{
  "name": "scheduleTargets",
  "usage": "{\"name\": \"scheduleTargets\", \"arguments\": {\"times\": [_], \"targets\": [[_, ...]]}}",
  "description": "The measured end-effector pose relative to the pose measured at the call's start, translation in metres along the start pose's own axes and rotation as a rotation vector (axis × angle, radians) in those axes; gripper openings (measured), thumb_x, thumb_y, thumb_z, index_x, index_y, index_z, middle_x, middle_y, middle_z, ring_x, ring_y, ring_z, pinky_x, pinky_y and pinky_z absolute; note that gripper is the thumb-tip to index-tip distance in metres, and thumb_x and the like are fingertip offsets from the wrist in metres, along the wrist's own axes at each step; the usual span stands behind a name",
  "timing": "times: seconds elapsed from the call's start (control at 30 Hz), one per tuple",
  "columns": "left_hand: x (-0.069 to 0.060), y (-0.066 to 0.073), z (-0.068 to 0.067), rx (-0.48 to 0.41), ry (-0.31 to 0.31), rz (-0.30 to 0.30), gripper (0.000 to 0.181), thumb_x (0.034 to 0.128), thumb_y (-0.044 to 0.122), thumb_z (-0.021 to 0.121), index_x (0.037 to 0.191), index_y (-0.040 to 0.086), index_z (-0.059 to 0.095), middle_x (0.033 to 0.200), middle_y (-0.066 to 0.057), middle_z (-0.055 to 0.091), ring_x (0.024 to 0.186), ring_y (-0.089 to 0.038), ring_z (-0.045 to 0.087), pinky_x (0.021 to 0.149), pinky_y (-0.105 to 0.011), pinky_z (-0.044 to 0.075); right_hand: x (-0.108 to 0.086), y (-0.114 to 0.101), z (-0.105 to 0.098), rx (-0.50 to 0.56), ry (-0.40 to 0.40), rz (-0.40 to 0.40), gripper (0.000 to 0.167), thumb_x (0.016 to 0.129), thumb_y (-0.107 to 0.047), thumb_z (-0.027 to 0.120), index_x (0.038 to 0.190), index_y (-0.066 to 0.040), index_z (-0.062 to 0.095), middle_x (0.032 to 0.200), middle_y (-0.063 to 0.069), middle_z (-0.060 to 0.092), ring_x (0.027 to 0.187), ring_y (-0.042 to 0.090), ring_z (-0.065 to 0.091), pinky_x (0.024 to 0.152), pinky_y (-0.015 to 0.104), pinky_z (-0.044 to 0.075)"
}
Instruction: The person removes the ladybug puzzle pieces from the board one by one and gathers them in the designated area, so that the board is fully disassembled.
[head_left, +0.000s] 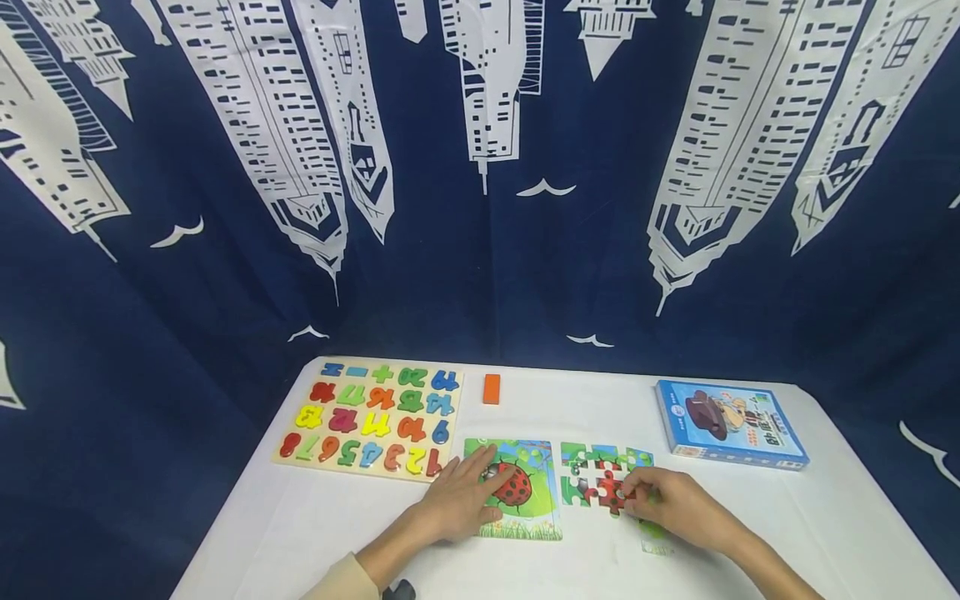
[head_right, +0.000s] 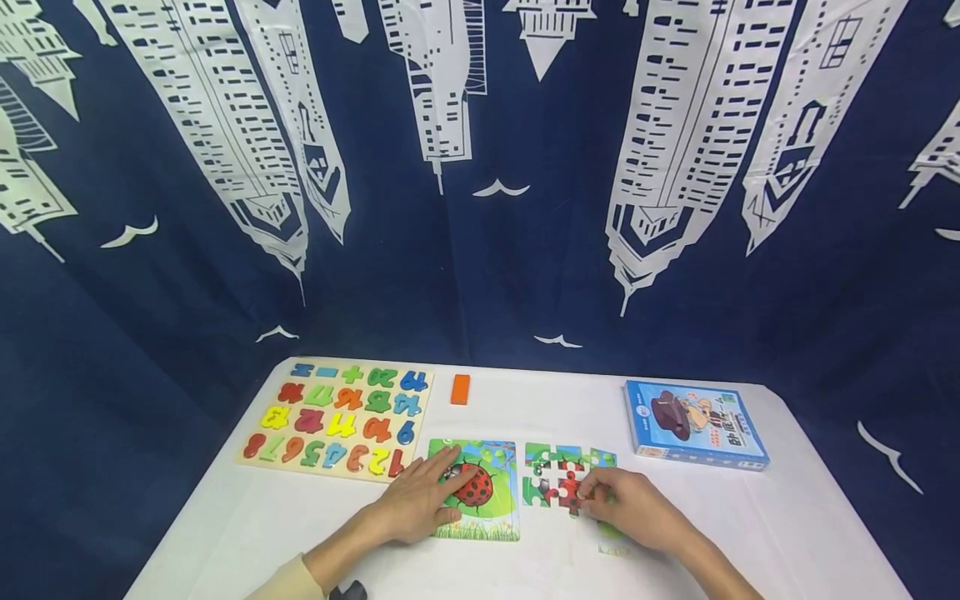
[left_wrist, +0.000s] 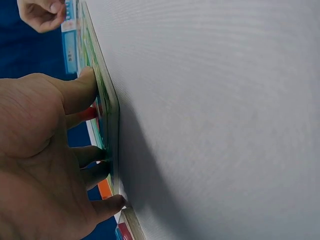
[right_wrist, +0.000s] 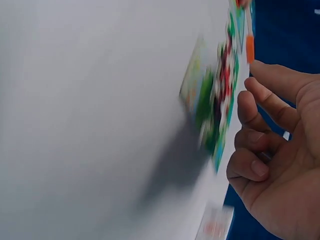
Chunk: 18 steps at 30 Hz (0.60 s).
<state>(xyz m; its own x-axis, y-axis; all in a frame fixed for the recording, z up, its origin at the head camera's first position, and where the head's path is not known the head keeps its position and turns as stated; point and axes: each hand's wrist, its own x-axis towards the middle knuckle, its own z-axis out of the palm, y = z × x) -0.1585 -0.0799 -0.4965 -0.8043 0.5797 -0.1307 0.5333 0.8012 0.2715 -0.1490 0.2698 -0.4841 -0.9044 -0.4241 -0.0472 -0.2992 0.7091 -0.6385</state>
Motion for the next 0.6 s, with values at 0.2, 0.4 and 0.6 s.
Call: {"name": "scheduleTargets", "arguments": {"times": [0.2, 0.4, 0.6], "targets": [[0.0, -0.002, 0.001, 0.017, -0.001, 0.002, 0.061, 0.0899, 0.046, 0.05, 0.145, 0.03, 0.029, 0.154, -0.007, 0.008, 0.14, -0.024, 0.005, 0.108, -0.052, 0.015, 0.026, -0.034, 0.028, 0.07, -0.068, -0.131, 0.011, 0.086, -0.024, 0.066, 0.096, -0.019, 0.064, 0.074, -0.008, 0.057, 0.064, 0.006, 0.049, 0.056, 0.022, 0.043], [0.0, -0.002, 0.001, 0.023, -0.001, 0.002, 0.061, 0.0899, 0.048, 0.049, 0.145, 0.03, 0.029, 0.154, -0.007, 0.008, 0.14, -0.024, 0.005, 0.108, -0.051, 0.016, 0.045, -0.065, 0.057, 0.013, -0.089, -0.188, 0.026, 0.082, -0.03, 0.069, 0.105, -0.019, 0.066, 0.077, -0.012, 0.056, 0.065, 0.003, 0.048, 0.057, 0.021, 0.043], [0.0, -0.002, 0.001, -0.005, -0.008, 0.005, 0.061, 0.0903, 0.046, 0.05, 0.145, 0.03, 0.03, 0.154, -0.007, 0.009, 0.14, -0.024, 0.004, 0.108, -0.051, 0.015, 0.053, -0.082, 0.079, -0.128, -0.04, -0.146, 0.046, 0.076, -0.043, 0.072, 0.115, -0.018, 0.065, 0.075, -0.015, 0.051, 0.063, 0.003, 0.046, 0.054, 0.021, 0.039]]}}
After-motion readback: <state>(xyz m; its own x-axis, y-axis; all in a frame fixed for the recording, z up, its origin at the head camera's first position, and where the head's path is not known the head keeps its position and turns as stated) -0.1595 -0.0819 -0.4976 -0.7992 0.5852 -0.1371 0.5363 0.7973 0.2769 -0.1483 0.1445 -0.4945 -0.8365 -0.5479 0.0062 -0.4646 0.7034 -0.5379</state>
